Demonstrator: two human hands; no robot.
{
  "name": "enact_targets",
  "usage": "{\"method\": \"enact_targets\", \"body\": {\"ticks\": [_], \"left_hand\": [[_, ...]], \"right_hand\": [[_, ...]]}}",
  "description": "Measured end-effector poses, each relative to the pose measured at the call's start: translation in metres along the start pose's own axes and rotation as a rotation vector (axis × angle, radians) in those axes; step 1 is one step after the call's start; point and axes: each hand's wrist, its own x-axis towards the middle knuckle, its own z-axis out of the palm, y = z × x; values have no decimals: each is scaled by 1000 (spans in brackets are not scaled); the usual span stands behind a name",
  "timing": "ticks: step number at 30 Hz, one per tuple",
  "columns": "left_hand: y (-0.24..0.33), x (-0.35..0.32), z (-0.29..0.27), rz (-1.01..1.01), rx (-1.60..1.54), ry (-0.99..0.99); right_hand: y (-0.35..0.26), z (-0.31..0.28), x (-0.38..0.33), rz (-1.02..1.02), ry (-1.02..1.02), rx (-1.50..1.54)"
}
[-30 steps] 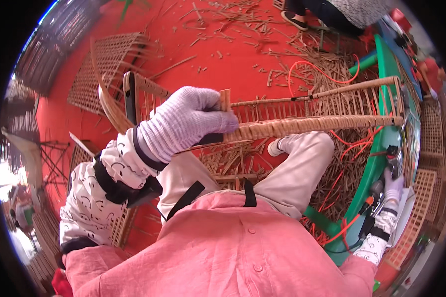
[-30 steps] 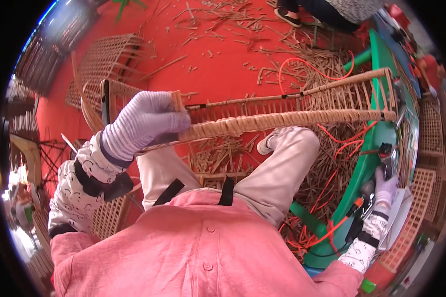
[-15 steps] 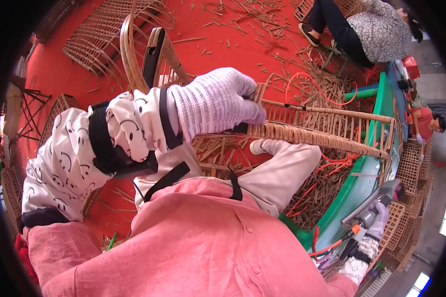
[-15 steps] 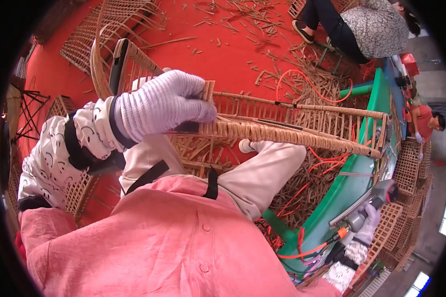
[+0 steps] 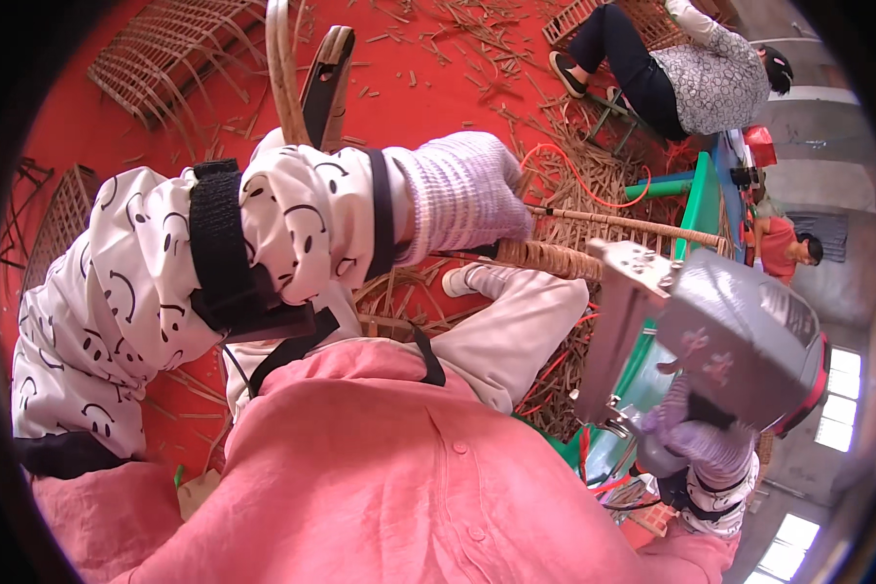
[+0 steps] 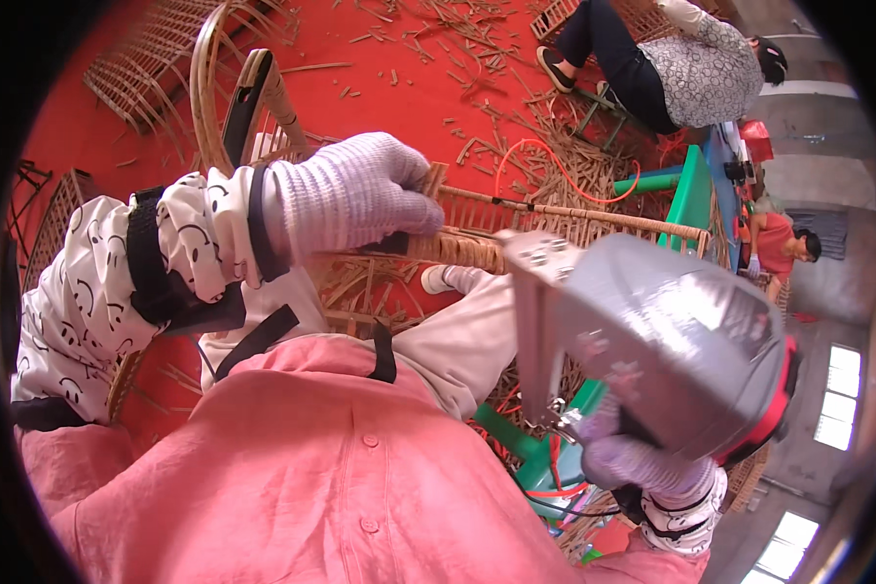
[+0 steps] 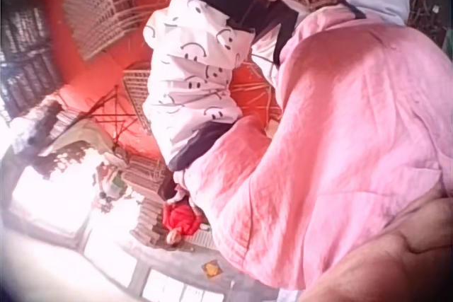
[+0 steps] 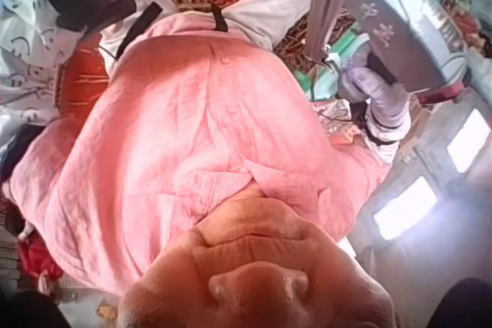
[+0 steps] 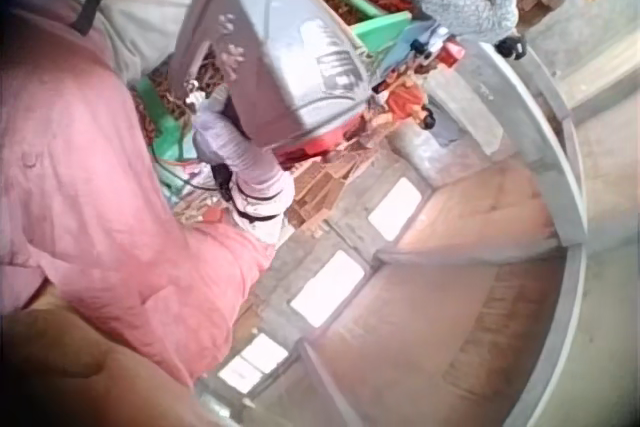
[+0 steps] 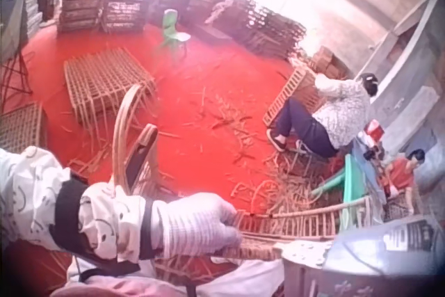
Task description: Manually weaving a bamboo or wicker chair frame.
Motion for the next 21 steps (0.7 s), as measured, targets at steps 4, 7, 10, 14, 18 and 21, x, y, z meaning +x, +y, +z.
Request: {"method": "enact_targets", "body": {"ticks": [4,7,10,14,18,21], "left_hand": [[8,8,2,37,14,-28],[-1,2,0,-10,47,-9],[-1,3,0,-47,-89,-34],[3,5,-3,3,-61,-46],[3,0,-1,-40,-106,-28],[5,-5,0,-48,-119,-36]], "right_hand": [[1,6,-5,-130,-33,-733],[-11,22,14,148,-100,-440],[-20,27,18,208,-130,-428],[-27,30,20,149,-124,-531],[-24,36,22,-299,-118,-930],[-37,24,17,320,-41,-498]]}}
